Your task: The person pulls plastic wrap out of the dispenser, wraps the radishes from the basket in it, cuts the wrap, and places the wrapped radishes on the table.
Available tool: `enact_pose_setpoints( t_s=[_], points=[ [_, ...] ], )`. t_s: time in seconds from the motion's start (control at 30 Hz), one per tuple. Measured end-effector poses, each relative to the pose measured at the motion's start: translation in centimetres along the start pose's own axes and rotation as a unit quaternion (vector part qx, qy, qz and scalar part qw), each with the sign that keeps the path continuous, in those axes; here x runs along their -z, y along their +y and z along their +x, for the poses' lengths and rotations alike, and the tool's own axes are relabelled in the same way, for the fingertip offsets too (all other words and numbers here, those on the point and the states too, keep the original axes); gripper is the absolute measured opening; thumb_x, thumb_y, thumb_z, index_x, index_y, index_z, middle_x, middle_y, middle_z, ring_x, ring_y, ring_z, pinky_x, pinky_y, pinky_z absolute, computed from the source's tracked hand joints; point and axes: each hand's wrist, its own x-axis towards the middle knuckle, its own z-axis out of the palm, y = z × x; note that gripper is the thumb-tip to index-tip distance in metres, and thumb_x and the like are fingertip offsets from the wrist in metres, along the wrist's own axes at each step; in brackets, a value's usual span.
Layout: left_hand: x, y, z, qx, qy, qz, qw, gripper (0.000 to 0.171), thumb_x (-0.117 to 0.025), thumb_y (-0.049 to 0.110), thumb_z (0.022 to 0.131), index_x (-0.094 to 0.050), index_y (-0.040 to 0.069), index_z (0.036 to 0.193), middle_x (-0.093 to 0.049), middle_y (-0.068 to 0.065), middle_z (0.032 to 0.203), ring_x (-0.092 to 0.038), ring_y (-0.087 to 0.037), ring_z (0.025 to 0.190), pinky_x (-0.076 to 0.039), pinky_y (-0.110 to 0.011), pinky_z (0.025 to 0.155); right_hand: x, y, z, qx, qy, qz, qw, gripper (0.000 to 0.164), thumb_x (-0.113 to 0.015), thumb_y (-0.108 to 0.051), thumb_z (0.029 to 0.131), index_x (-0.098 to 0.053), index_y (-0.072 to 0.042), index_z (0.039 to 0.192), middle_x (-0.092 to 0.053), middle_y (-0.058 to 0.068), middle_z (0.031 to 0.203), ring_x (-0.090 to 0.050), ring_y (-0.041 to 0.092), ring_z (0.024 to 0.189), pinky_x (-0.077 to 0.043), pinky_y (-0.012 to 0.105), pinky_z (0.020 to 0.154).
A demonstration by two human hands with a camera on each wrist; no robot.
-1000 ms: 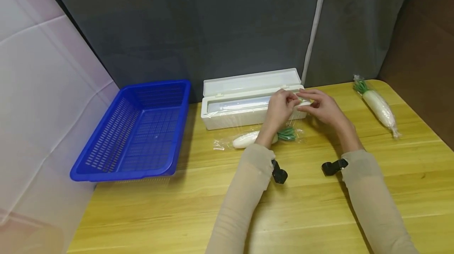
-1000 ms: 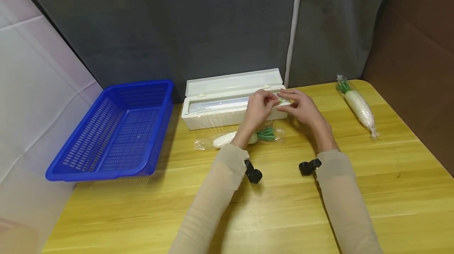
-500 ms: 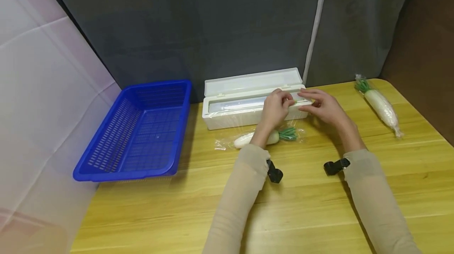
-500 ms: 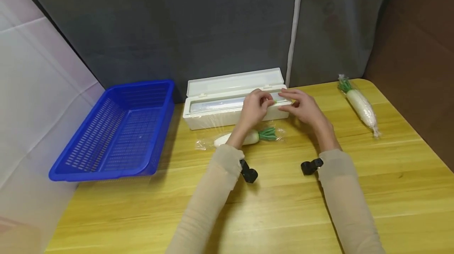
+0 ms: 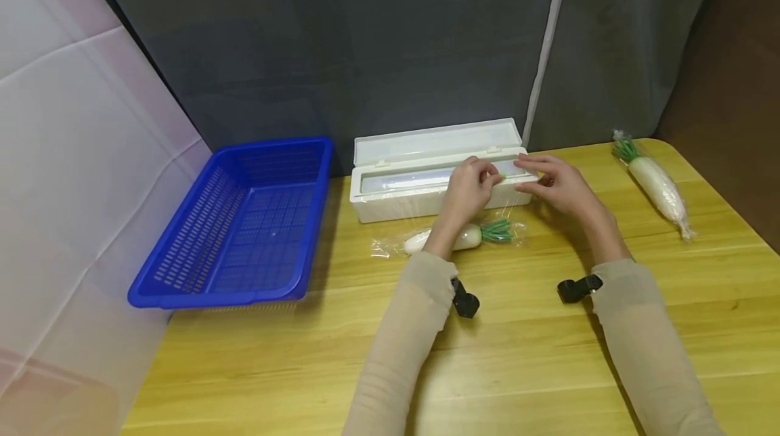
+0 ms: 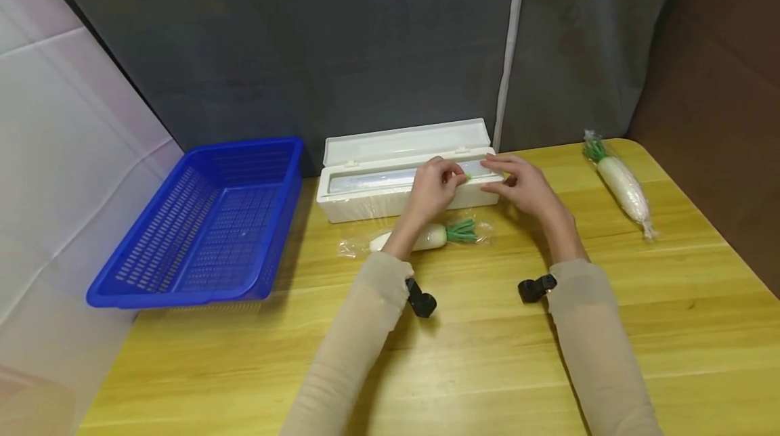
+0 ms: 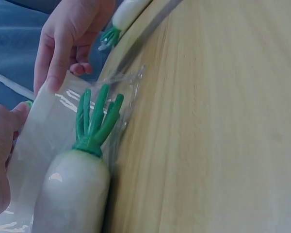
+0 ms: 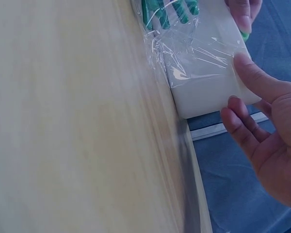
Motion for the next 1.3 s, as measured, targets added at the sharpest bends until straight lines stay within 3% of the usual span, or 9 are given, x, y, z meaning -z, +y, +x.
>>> enact_pose_setpoints(
  t_s=[0.3, 0.53, 0.9, 1.3],
  points=[
    [0.6, -0.7, -0.6, -0.019, 0.014, -0.002, 0.9997, 0.014, -0.075, 0.019, 0.093, -0.075, 0.005, 0.094, -0.058, -0.002, 0.083, -0.051, -0.011, 0.072, -0.041, -0.018, 0.063, 0.1, -0.2, 0.1, -0.004, -0.003, -0.001, 1.000, 0.051, -0.073, -0.019, 0.094, -0.059, -0.012, 0.143, -0.049, 0.014, 0.149, -0.052, 0.026, 0.086, -0.044, 0.019, 0.071],
    [1.3, -1.2, -0.7, -0.034, -0.001, 0.006, 0.9994, 0.015, -0.072, 0.019, 0.096, -0.073, 0.003, 0.095, -0.056, -0.004, 0.082, -0.050, -0.012, 0.071, -0.041, -0.020, 0.063, -0.1, -0.2, 0.2, 0.001, -0.002, 0.002, 1.000, 0.051, -0.074, -0.019, 0.094, -0.059, -0.013, 0.142, -0.050, 0.013, 0.148, -0.053, 0.025, 0.087, -0.044, 0.019, 0.072],
    [2.7, -2.8, -1.5, -0.026, -0.004, -0.034, 0.9991, 0.012, -0.072, 0.012, 0.095, -0.070, 0.001, 0.092, -0.055, -0.006, 0.084, -0.050, -0.014, 0.073, -0.041, -0.019, 0.063, 0.0, -0.2, 0.1, -0.003, -0.006, -0.003, 1.000, 0.051, -0.074, -0.024, 0.094, -0.059, -0.014, 0.142, -0.051, 0.013, 0.148, -0.053, 0.026, 0.089, -0.044, 0.019, 0.073],
    [3.9, -3.8, -2.5, -0.016, 0.008, -0.033, 0.9993, 0.011, -0.070, 0.011, 0.096, -0.069, 0.000, 0.093, -0.054, -0.007, 0.085, -0.050, -0.016, 0.074, -0.041, -0.022, 0.064, 0.2, 0.0, -0.2, -0.008, -0.005, 0.004, 1.000, 0.052, -0.074, -0.026, 0.094, -0.059, -0.014, 0.142, -0.048, 0.012, 0.151, -0.053, 0.026, 0.090, -0.044, 0.018, 0.074]
  ],
)
